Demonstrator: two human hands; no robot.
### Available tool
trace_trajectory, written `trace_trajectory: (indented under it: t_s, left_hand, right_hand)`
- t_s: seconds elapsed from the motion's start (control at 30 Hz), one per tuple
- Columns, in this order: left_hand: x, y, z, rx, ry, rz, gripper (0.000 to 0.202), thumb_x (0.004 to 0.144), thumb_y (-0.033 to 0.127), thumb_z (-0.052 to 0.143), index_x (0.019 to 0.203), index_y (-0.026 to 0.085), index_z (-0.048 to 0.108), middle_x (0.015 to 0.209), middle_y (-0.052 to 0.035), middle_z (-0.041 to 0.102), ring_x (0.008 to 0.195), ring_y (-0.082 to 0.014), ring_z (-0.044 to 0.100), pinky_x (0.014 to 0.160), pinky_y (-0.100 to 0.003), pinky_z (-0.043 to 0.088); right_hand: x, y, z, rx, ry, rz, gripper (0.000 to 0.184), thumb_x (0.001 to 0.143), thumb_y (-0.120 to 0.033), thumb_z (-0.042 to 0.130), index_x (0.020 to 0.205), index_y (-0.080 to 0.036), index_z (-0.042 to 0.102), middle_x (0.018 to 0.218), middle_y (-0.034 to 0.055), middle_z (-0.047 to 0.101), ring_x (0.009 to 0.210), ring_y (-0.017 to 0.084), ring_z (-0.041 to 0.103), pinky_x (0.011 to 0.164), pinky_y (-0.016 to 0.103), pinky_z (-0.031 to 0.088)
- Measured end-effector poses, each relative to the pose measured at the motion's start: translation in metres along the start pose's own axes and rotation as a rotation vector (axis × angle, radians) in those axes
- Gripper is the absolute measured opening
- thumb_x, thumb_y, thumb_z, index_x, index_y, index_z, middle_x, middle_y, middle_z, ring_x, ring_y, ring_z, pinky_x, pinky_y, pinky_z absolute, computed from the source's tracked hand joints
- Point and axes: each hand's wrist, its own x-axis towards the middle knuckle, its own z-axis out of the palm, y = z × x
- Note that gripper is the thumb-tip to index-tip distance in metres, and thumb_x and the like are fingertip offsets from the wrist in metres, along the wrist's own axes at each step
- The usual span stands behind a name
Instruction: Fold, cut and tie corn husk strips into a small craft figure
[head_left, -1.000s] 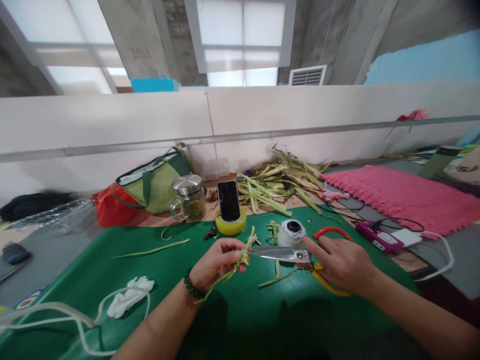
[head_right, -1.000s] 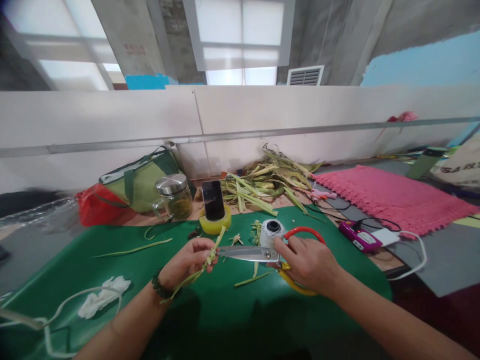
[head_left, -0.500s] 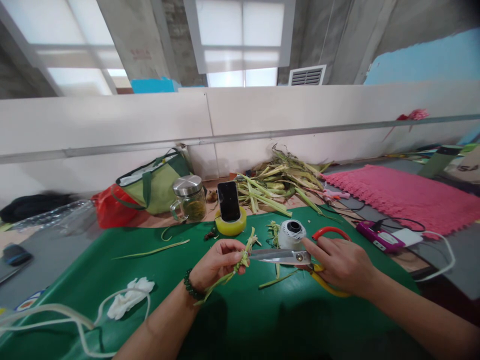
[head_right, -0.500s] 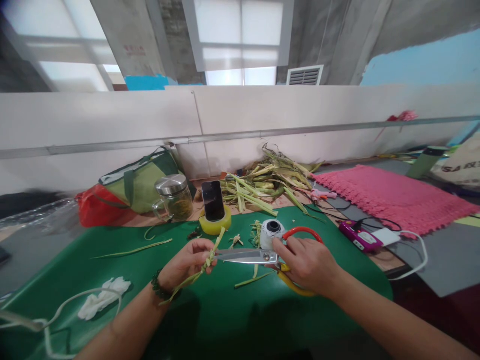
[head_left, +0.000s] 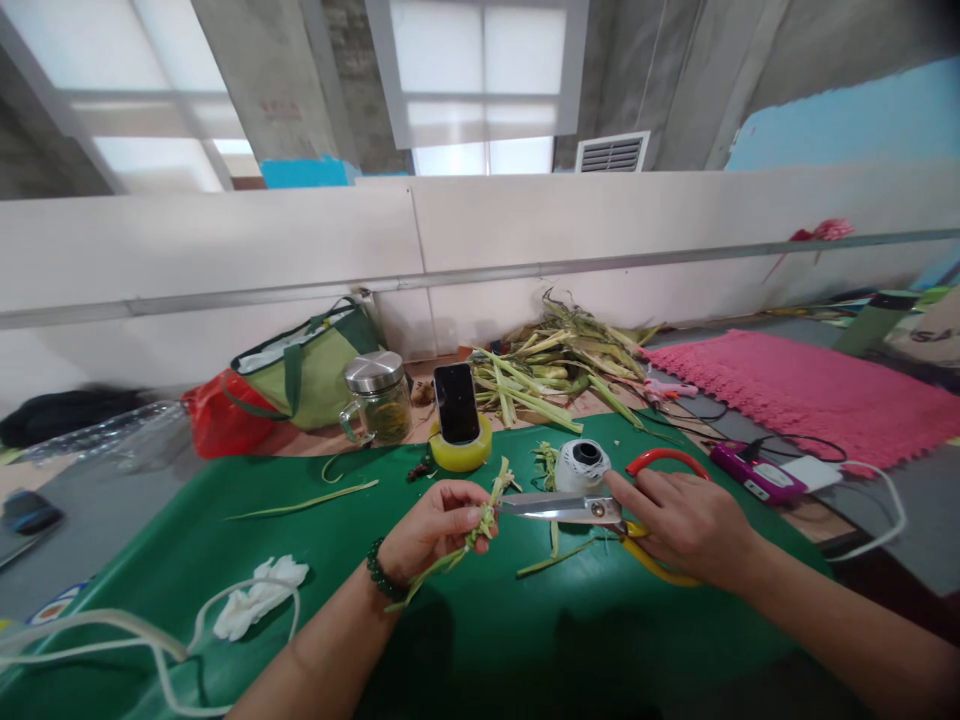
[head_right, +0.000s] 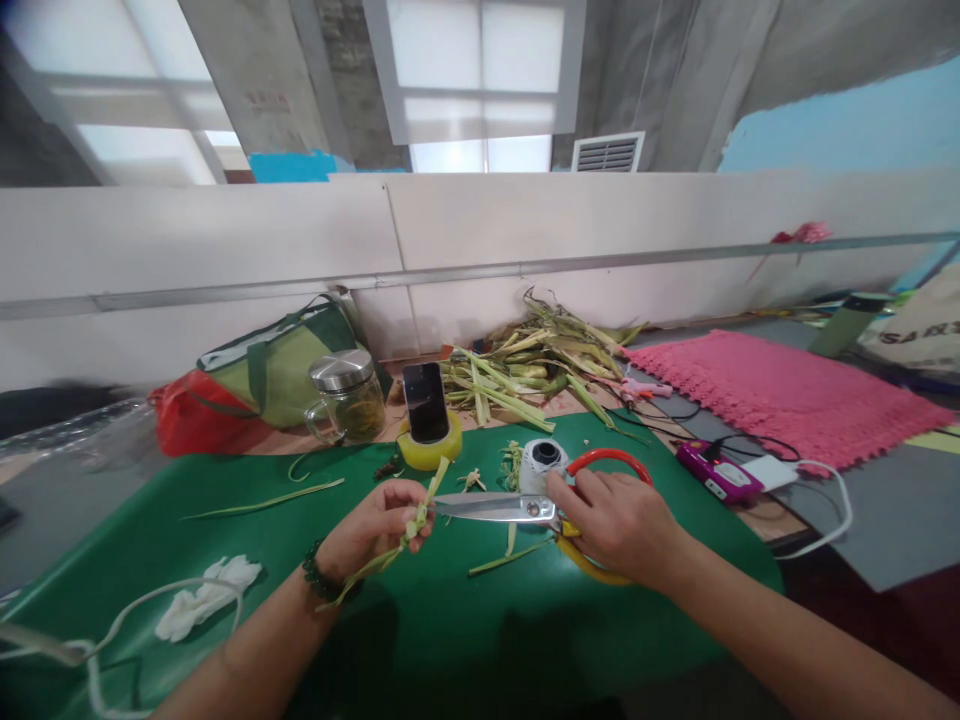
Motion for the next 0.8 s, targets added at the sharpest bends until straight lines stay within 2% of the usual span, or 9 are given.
trace_trajectory:
  t_s: [0.27, 0.43, 0.6, 0.8]
  left_hand:
    - [-0.0003, 0.0008, 0.0001, -0.016, -0.005, -0.004, 0.026, 0.055, 0.027, 0.083, 0.069, 0.012, 0.066, 0.059, -0.0025, 0.067, 0.046, -0.0096, 0.058, 0.046, -0.018, 0.044]
    - [-0.0008, 0.0019, 0.0044, 0.021, 0.017, -0.016, 0.03, 0.052, 0.029, 0.085, 0.07, 0.011, 0.068, 0.058, -0.0021, 0.066, 0.046, -0.0094, 0.059, 0.046, -0.018, 0.045]
    - [-0.0005, 0.0036, 0.0074, 0.066, 0.044, 0.038, 0.03, 0.051, 0.029, 0.085, 0.067, 0.011, 0.068, 0.058, -0.0022, 0.066, 0.047, -0.0094, 0.059, 0.047, -0.018, 0.044]
    - [-0.0007, 0.0014, 0.0039, 0.121, 0.06, 0.065, 0.03, 0.052, 0.03, 0.084, 0.069, 0.012, 0.068, 0.057, -0.0021, 0.066, 0.048, -0.0111, 0.06, 0.05, -0.02, 0.044]
  right_hand:
    - [-0.0006, -0.004, 0.0041, 0.01, 0.017, 0.011, 0.025, 0.084, -0.022, 0.044, 0.098, -0.017, 0.063, 0.061, 0.0029, 0.054, 0.054, 0.014, 0.047, 0.054, 0.029, 0.032]
    - [0.004, -0.0044, -0.0003, -0.012, 0.015, -0.018, 0.024, 0.084, -0.022, 0.043, 0.096, -0.016, 0.063, 0.06, 0.0027, 0.055, 0.054, 0.014, 0.048, 0.054, 0.029, 0.033]
    - [0.0083, -0.0046, -0.0047, -0.018, -0.007, -0.028, 0.024, 0.081, -0.021, 0.045, 0.096, -0.015, 0.063, 0.06, 0.0031, 0.056, 0.053, 0.014, 0.048, 0.053, 0.029, 0.033]
    - [0.0048, -0.0028, -0.0004, 0.052, -0.043, -0.021, 0.023, 0.078, -0.019, 0.045, 0.094, -0.017, 0.062, 0.061, 0.0027, 0.056, 0.052, 0.013, 0.047, 0.051, 0.029, 0.03]
